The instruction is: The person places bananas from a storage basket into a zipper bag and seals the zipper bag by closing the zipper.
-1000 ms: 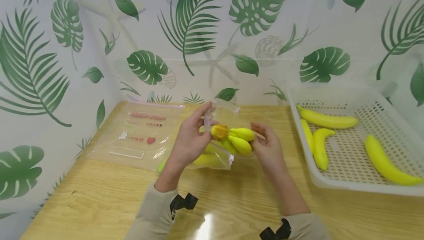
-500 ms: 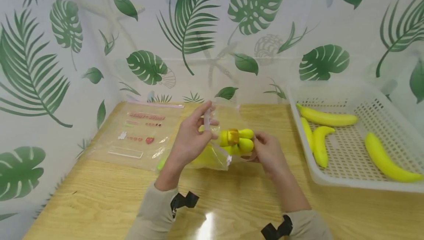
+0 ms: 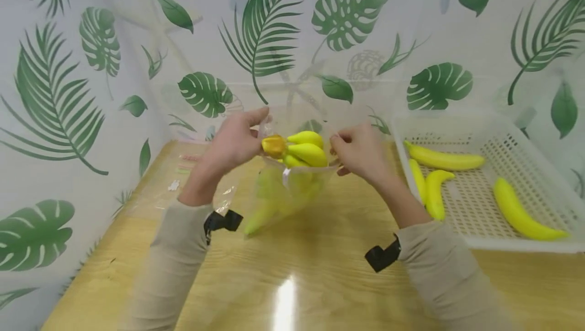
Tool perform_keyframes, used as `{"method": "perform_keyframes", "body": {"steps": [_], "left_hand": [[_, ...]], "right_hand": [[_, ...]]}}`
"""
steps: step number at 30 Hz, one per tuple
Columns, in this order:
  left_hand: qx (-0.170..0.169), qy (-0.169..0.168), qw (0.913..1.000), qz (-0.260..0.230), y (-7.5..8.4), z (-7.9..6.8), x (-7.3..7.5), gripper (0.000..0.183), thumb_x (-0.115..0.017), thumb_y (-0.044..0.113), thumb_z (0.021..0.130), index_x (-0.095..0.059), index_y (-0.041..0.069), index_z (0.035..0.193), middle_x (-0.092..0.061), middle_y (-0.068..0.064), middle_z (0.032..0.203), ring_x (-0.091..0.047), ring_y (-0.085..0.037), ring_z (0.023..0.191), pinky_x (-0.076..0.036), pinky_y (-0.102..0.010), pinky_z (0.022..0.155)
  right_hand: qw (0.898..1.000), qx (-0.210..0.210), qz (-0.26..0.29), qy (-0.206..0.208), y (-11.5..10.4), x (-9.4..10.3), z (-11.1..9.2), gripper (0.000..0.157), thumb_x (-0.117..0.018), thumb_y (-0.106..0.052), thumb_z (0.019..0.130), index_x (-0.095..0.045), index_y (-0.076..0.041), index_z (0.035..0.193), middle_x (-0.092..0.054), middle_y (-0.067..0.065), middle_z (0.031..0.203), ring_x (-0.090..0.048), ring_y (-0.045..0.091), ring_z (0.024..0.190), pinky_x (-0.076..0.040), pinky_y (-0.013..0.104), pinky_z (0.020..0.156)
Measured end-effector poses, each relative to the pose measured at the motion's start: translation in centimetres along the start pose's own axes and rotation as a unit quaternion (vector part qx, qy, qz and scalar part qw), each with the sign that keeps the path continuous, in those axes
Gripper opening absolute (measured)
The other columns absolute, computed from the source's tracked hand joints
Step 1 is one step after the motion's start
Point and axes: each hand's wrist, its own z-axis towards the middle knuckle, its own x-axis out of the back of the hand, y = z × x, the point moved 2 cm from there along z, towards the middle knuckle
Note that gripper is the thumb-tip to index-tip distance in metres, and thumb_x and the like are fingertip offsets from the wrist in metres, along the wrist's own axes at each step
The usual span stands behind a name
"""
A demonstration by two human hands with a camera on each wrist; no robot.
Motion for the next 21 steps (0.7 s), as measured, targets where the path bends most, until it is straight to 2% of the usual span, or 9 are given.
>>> {"method": "perform_keyframes", "body": {"steps": [3, 4, 6, 7, 9, 10, 13, 19, 21], "left_hand": [[0.004, -0.032, 0.9974, 0.064, 0.7, 0.9, 2.4, 0.066, -0.057, -0.005, 0.088, -0.038, 0.003, 0.151, -0.038, -0.01, 0.156, -0.058, -0.016, 0.075, -0.042, -0.021, 0.055], [0.004, -0.044, 0.9957, 0.081, 0.9, 1.2, 2.9, 0.06, -0.057, -0.006, 0.086, -0.047, -0.001, 0.145, -0.048, -0.013, 0.149, -0.055, -0.018, 0.078, -0.04, -0.022, 0.057], [-0.004, -0.063, 0.9903, 0.124, 1.4, 1.6, 3.9, 0.032, -0.054, -0.007, 0.083, -0.061, -0.007, 0.114, -0.061, -0.014, 0.111, -0.048, -0.019, 0.079, -0.034, -0.024, 0.06], [-0.01, -0.072, 0.9869, 0.144, 1.7, 1.7, 4.2, 0.025, -0.054, -0.008, 0.082, -0.061, -0.005, 0.106, -0.061, -0.014, 0.107, -0.048, -0.018, 0.085, -0.035, -0.025, 0.064], [-0.017, -0.085, 0.9799, 0.18, 2.4, 1.7, 4.7, 0.011, -0.054, -0.008, 0.082, -0.052, 0.001, 0.088, -0.041, -0.006, 0.082, -0.033, -0.017, 0.071, -0.031, -0.025, 0.061], [-0.019, -0.089, 0.976, 0.198, 2.8, 1.7, 4.9, 0.013, -0.053, -0.008, 0.082, -0.05, 0.004, 0.087, -0.03, -0.005, 0.08, -0.025, -0.018, 0.069, -0.027, -0.027, 0.059], [-0.025, -0.092, 0.9632, 0.251, 3.8, 1.5, 5.0, 0.02, -0.055, -0.006, 0.088, -0.062, 0.0, 0.106, -0.04, -0.004, 0.082, -0.03, -0.016, 0.069, -0.03, -0.026, 0.059], [-0.014, -0.102, 0.9257, 0.364, 3.9, 1.5, 3.5, 0.012, -0.055, -0.001, 0.091, -0.062, 0.001, 0.101, -0.047, -0.004, 0.081, -0.041, -0.018, 0.072, -0.036, -0.025, 0.06], [-0.002, -0.099, 0.92, 0.379, 3.8, 1.4, 3.1, 0.009, -0.056, -0.001, 0.092, -0.061, 0.002, 0.098, -0.049, -0.005, 0.081, -0.043, -0.018, 0.072, -0.039, -0.025, 0.059]], "right_hand": [[0.998, 0.021, -0.065, -0.012, -2.0, 1.6, 1.0, 0.033, -0.049, -0.018, 0.102, -0.071, 0.007, 0.102, -0.07, 0.024, 0.098, -0.071, 0.022, 0.064, -0.06, 0.034, 0.057], [0.996, 0.025, -0.08, -0.015, -2.6, 2.1, 1.3, 0.033, -0.049, -0.017, 0.101, -0.071, 0.006, 0.099, -0.071, 0.023, 0.095, -0.071, 0.022, 0.062, -0.06, 0.033, 0.056], [0.994, 0.031, -0.106, -0.017, -3.7, 3.1, 1.8, 0.033, -0.048, -0.015, 0.1, -0.071, 0.006, 0.09, -0.072, 0.021, 0.087, -0.071, 0.022, 0.06, -0.059, 0.032, 0.055], [0.992, 0.033, -0.117, -0.019, -4.3, 3.6, 2.0, 0.033, -0.048, -0.015, 0.1, -0.07, 0.005, 0.085, -0.072, 0.02, 0.084, -0.071, 0.021, 0.06, -0.058, 0.032, 0.054], [0.99, 0.034, -0.133, -0.025, -5.4, 4.4, 2.3, 0.034, -0.047, -0.014, 0.099, -0.071, 0.005, 0.085, -0.072, 0.018, 0.081, -0.071, 0.022, 0.06, -0.058, 0.033, 0.054], [0.989, 0.036, -0.142, -0.027, -6.0, 4.8, 2.4, 0.034, -0.047, -0.014, 0.098, -0.071, 0.005, 0.084, -0.072, 0.017, 0.079, -0.071, 0.022, 0.06, -0.058, 0.032, 0.054], [0.986, 0.044, -0.161, -0.03, -7.5, 5.2, 2.8, 0.034, -0.045, -0.012, 0.097, -0.072, 0.005, 0.086, -0.072, 0.018, 0.075, -0.071, 0.023, 0.059, -0.058, 0.033, 0.054], [0.977, 0.066, -0.192, -0.061, -8.5, 3.9, 3.1, 0.037, -0.041, -0.003, 0.093, -0.064, 0.0, 0.063, -0.071, 0.016, 0.069, -0.069, 0.021, 0.055, -0.057, 0.031, 0.052], [0.979, 0.065, -0.184, -0.066, -8.6, 3.6, 3.1, 0.036, -0.042, -0.003, 0.092, -0.066, 0.001, 0.066, -0.07, 0.014, 0.067, -0.069, 0.021, 0.055, -0.057, 0.032, 0.053]]}}
